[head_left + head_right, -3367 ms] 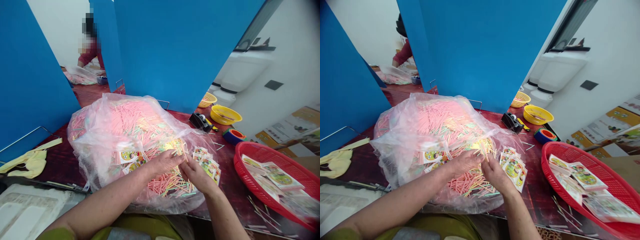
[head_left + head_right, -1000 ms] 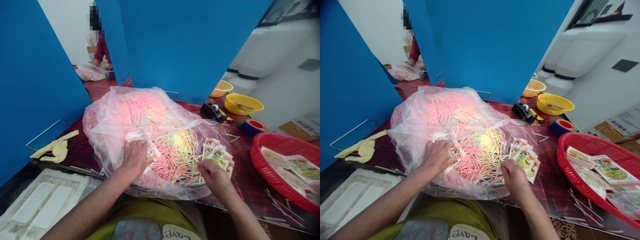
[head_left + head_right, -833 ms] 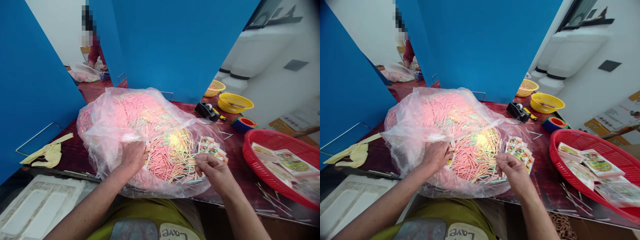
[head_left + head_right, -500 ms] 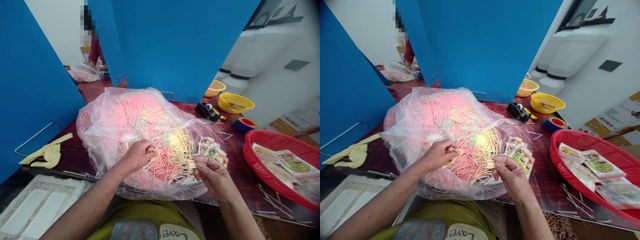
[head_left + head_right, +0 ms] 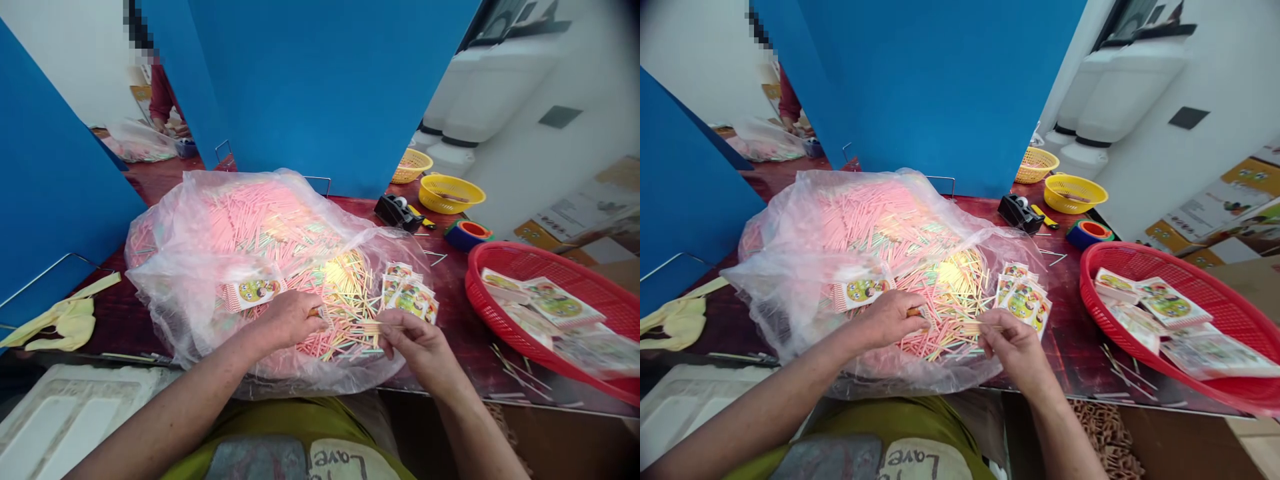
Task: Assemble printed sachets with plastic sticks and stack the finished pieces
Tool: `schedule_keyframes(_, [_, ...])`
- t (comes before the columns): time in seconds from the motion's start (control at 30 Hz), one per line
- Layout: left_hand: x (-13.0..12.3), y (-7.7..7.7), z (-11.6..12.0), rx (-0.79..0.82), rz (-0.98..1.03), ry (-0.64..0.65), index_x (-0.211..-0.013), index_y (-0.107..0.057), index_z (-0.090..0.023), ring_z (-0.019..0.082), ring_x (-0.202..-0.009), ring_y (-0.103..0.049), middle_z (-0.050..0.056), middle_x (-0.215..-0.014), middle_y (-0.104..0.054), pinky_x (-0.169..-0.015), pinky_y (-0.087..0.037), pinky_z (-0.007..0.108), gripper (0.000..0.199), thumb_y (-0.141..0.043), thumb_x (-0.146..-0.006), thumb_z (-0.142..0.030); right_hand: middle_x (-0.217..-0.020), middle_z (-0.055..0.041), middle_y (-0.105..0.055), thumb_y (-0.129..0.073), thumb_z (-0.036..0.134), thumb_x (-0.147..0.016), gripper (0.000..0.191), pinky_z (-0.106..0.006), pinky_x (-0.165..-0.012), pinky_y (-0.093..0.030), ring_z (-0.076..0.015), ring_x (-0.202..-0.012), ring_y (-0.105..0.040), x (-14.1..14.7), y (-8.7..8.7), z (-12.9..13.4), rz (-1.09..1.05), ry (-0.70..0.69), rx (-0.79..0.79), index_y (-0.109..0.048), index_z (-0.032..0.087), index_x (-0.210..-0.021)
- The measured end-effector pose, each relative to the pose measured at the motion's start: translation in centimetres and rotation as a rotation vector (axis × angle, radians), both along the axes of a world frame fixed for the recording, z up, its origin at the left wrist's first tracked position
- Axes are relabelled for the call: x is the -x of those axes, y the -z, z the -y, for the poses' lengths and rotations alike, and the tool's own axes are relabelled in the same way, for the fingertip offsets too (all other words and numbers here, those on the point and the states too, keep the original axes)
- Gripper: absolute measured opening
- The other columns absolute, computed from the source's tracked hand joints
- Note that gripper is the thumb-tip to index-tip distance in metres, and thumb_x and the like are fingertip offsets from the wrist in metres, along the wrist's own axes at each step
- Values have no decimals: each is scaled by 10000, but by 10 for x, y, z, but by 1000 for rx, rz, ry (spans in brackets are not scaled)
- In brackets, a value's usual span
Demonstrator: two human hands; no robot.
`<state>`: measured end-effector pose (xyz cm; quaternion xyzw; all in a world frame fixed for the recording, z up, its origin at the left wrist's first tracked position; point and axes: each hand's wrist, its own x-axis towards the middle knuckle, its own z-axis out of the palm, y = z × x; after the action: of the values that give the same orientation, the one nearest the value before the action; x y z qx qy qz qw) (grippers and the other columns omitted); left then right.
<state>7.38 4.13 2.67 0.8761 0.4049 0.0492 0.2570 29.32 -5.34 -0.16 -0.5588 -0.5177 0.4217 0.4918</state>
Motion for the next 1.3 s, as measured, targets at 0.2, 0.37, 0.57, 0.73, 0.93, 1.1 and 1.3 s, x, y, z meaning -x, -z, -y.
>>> schedule_keyframes(0.2, [-12,17,8,5,-136,-37,-750,-626,-183,172,-721,-548,27,-771,-631,-585,-311,249,110,-580,-760,-283,-746,-46,-580,-487,218,-854,168,-284,-606,-488,-143,-694,-558,51,10,-15,343,-109,-326,-619,188,-754])
schedule_keyframes(0.37, [-1,22,7,6,-127,-102,-697,-606,-171,156,-697,-537,18,-733,-613,-591,-322,243,169,-572,-779,-315,-717,-7,-542,-496,209,-855,112,-235,-499,-462,-102,-567,-525,49,30,-19,184,-48,-255,-601,198,-816])
schedule_keyframes(0.57, [9,25,8,4,-66,-52,-708,-617,-185,157,-697,-539,10,-727,-615,-602,-325,244,196,-576,-784,-361,-855,-45,-578,-486,159,-858,138,-265,-594,-508,-129,-716,-582,53,23,-21,243,-27,-396,-605,207,-907])
schedule_keyframes(0.73, [19,27,18,-42,-142,-124,-815,-619,-188,179,-797,-555,35,-842,-646,-668,-356,256,126,-560,-786,-295,-820,-46,-591,-479,138,-852,146,-273,-612,-518,-142,-745,-585,62,27,-21,337,0,-435,-604,206,-886])
schedule_keyframes(0.93, [27,23,12,115,201,-147,-604,-576,-161,103,-602,-465,-27,-585,-529,-576,-309,206,240,-547,-807,-285,-951,-63,-578,-496,62,-826,246,-287,-636,-532,-154,-819,-593,49,10,-22,346,84,-544,-583,228,-986])
schedule_keyframes(1.1, [33,12,6,38,266,79,-595,-539,-149,99,-622,-440,-28,-589,-490,-620,-302,212,355,-446,-891,-323,-981,-76,-593,-519,-3,-787,361,-328,-781,-532,-174,-933,-587,42,-9,-26,619,11,-760,-556,222,-1067])
schedule_keyframes(1.3, [31,7,13,-170,187,150,-708,-571,-159,132,-721,-494,3,-696,-575,-692,-306,261,365,-340,-939,-323,-1083,-106,-584,-409,-4,-814,442,-312,-836,-535,-180,-1025,-574,38,-16,-18,843,-310,-769,-487,196,-1199])
